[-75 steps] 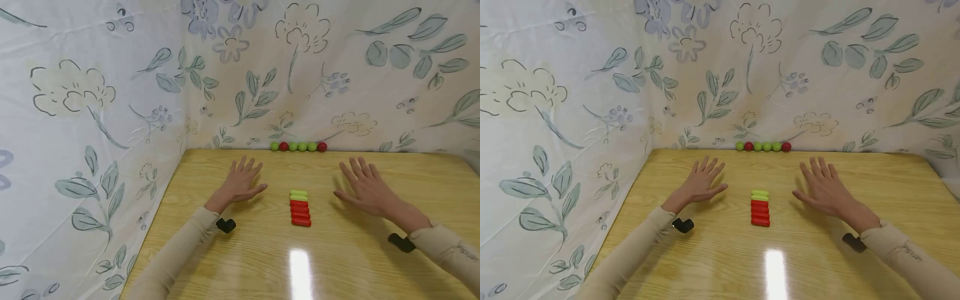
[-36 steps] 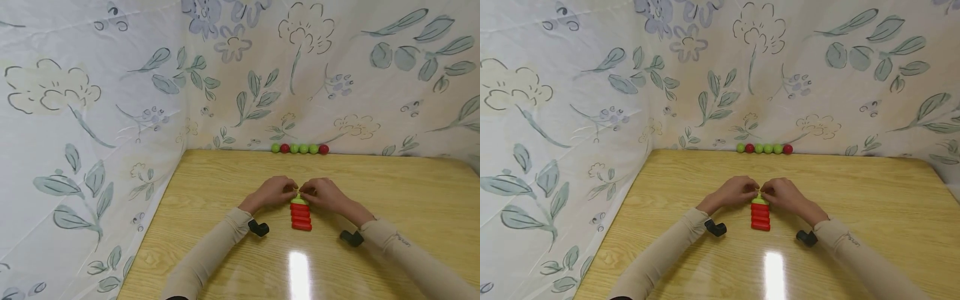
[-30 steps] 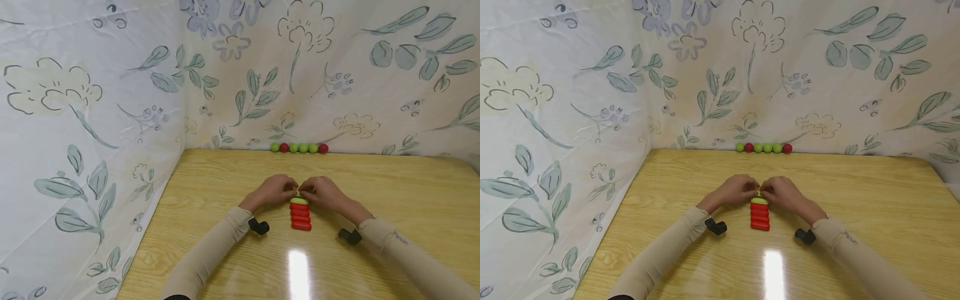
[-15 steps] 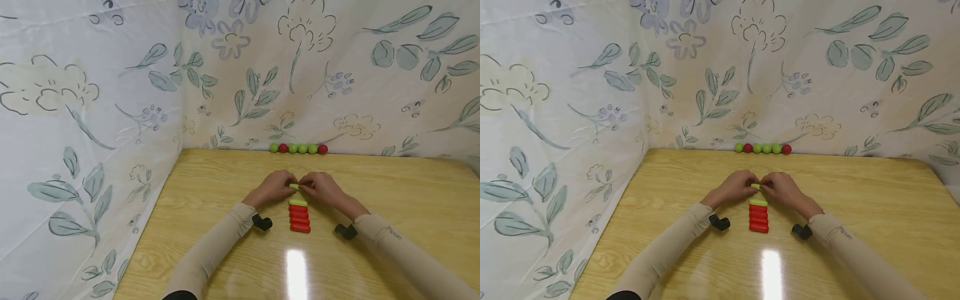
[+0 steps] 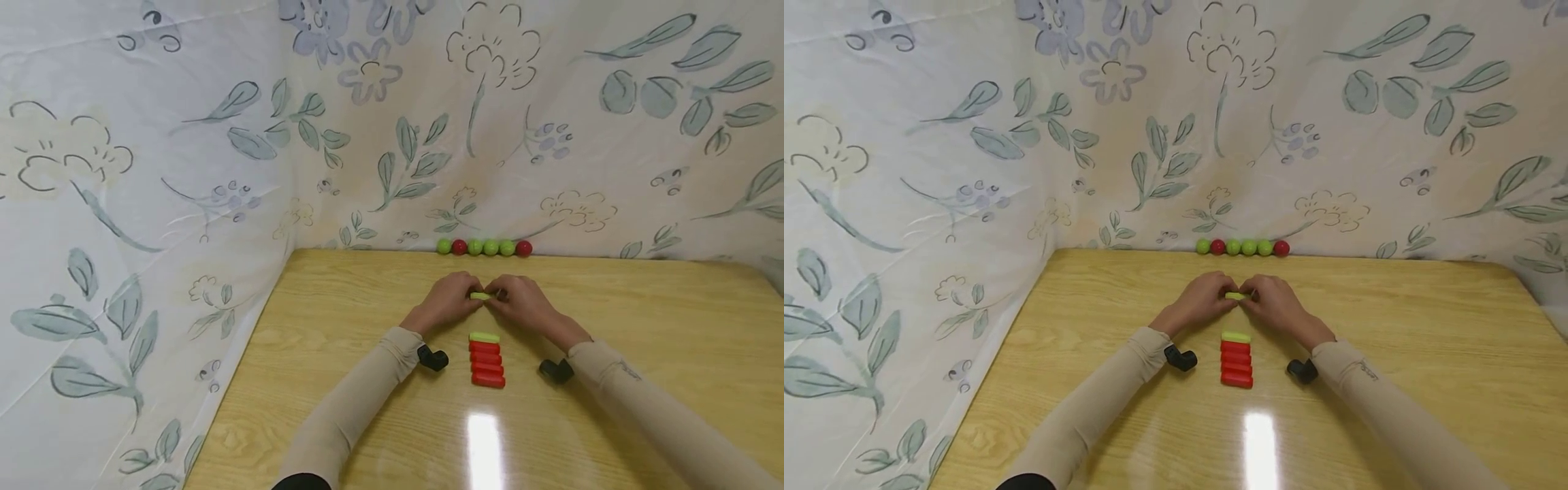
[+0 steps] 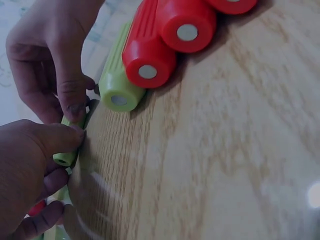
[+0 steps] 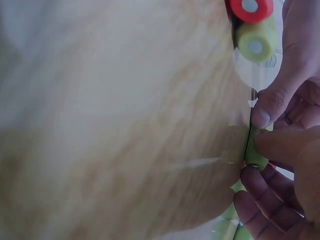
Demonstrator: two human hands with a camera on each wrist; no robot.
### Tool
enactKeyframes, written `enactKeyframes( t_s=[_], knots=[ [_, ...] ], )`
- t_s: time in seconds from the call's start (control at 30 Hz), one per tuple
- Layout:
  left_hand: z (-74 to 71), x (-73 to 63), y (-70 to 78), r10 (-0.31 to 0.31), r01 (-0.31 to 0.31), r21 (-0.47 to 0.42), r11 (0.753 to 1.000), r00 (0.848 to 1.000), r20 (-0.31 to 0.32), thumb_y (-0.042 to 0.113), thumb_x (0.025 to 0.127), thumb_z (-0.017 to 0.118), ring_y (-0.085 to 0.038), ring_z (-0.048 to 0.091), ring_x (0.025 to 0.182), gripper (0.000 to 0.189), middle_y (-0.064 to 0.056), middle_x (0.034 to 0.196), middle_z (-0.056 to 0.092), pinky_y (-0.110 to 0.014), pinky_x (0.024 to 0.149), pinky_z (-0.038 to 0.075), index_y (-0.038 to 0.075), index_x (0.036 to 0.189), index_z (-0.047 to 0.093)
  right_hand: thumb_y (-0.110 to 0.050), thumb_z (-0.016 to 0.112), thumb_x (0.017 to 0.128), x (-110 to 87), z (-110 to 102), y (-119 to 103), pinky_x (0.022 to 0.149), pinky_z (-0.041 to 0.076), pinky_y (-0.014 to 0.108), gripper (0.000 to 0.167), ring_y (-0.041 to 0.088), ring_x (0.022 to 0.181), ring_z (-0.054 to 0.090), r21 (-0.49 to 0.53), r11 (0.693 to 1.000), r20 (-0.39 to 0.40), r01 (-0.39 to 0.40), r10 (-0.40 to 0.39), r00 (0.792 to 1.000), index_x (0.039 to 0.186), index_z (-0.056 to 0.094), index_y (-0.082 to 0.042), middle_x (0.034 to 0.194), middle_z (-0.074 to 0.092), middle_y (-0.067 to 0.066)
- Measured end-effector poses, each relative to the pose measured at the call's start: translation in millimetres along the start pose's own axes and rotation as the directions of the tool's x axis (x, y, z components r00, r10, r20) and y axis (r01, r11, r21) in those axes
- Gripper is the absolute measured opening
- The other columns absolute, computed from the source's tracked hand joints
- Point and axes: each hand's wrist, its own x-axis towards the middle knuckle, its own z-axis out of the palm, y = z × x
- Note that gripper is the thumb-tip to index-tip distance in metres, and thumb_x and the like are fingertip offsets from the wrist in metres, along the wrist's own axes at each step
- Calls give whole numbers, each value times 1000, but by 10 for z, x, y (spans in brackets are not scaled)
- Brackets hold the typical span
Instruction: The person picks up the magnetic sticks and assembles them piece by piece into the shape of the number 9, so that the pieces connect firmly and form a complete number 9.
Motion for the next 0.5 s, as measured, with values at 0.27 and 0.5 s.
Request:
enactKeyframes(
  t_s=[0.27,0.5],
  knots=[
    [-19,19,17,-6,7,45,999,1000,-6,33,95,71,-4,52,81,19,6,94,63,-21,71,41,18,107,73,-10,77,88,78,-136,191,69,57,47,18,27,80,70,52,997,-138,-52,58,989,101,74,2,95,73,14],
    [-46,57,-3,-43,43,-13,999,999,-3,31,95,71,-2,53,82,22,8,95,60,-18,70,42,16,111,72,-7,76,86,160,-307,454,69,50,53,19,37,78,68,-32,990,-408,-135,111,906,100,70,5,91,70,22]
  ],
)
